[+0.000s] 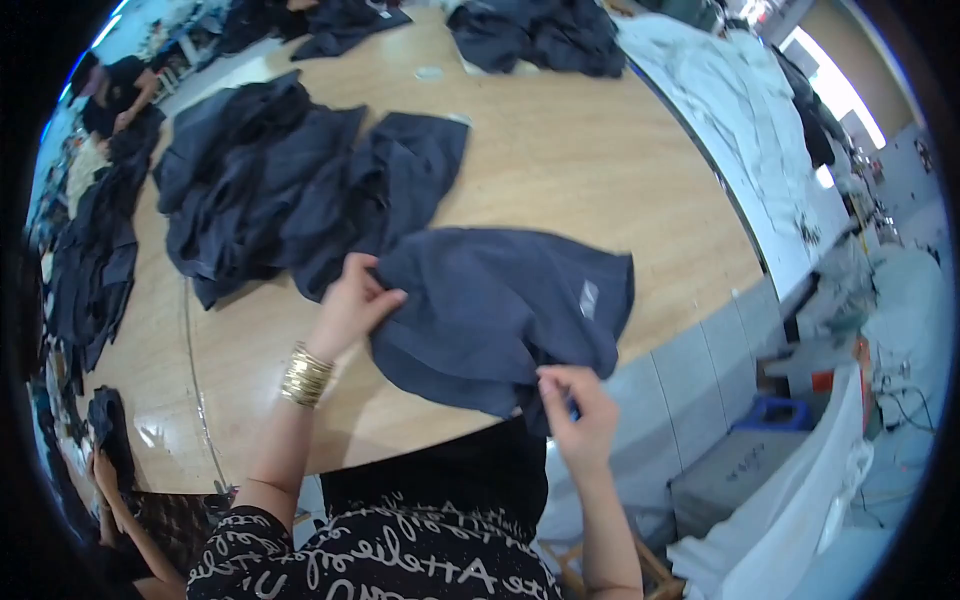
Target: Trimming loose threads from the waistband and seams of gray trousers in a garment factory.
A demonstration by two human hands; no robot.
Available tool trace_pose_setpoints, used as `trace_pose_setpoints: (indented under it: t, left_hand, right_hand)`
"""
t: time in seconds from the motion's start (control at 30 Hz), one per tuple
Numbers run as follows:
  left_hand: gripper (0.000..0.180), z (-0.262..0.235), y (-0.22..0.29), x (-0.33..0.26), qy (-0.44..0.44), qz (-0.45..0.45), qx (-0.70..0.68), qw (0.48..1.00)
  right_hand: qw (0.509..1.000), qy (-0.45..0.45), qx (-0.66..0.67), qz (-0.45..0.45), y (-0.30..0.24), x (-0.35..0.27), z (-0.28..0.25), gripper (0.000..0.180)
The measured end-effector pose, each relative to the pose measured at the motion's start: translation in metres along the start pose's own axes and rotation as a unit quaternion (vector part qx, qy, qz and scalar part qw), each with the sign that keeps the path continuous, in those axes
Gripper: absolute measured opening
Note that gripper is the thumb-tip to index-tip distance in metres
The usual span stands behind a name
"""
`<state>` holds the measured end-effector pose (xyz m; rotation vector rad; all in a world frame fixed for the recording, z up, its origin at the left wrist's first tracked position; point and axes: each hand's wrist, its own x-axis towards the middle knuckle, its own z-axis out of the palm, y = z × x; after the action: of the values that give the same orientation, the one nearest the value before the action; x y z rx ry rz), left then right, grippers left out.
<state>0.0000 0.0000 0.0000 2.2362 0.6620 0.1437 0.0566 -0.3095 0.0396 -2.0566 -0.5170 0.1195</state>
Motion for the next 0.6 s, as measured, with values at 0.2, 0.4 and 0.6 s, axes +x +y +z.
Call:
trace_pose_setpoints:
  t: [0.2,0.4,0.6]
  left_hand:
    - [0.060,0.049,0.041,0.020,0.069,0.098,-0.253,0.960]
    - [0.049,0.032,0.152,-0.023,-0.220,0.036,-0.700,0.678]
    - [0.049,0.012,0.195,0.020,0.031,0.397,-0.329,0.857]
  right_hand:
    - [0.995,-0.044,0.052,-0.073,-0.030,0.001,0.033,0.034]
    - [0.963,0.133,0.188,-0.141,-0.051,0.025,0.045,0.064]
    - [0.941,0.126,0.262,-0.174,-0.065,0.080,-0.063,0.036]
